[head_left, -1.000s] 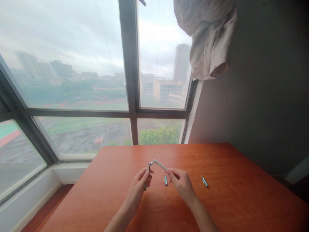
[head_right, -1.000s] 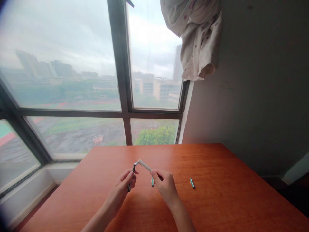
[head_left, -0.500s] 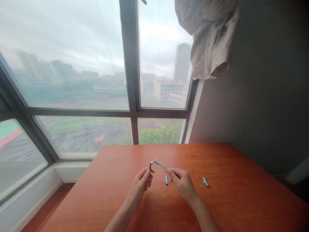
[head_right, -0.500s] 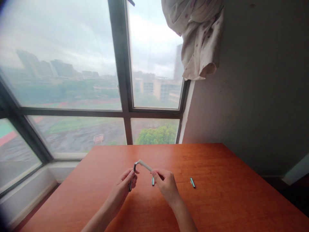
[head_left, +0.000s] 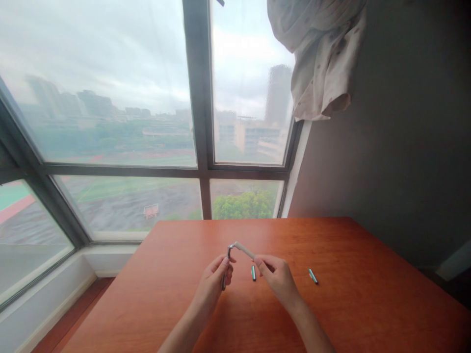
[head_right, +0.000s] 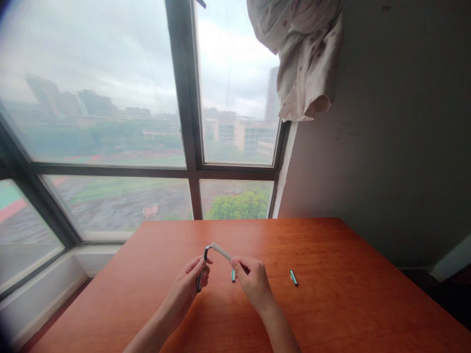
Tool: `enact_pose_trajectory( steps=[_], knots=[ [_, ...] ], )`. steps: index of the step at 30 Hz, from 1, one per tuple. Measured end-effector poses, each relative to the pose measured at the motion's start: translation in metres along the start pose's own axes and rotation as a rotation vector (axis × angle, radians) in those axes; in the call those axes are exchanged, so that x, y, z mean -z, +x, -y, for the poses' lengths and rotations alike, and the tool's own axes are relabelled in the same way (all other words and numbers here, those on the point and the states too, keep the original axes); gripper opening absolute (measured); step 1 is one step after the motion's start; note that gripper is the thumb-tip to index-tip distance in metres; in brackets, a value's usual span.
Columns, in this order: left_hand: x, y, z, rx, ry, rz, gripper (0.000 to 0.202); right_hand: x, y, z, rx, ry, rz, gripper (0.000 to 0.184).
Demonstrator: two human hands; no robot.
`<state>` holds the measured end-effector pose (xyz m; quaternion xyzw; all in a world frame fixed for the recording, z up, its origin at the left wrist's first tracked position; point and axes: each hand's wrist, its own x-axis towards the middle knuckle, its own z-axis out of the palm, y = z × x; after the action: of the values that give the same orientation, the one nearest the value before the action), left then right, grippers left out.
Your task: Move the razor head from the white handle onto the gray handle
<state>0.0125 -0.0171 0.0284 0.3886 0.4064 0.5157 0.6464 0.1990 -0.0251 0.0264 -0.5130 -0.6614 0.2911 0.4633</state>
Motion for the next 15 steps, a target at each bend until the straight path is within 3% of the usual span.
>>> enact_pose_trajectory(
  steps=[15],
  knots=[
    [-0.0033,-0.0054,-0.0045,-0.023,-0.034,0.003,0.04,0.0013,0.0001,-0.0006,0.029,-0.01,-0.044,0.051]
  ],
)
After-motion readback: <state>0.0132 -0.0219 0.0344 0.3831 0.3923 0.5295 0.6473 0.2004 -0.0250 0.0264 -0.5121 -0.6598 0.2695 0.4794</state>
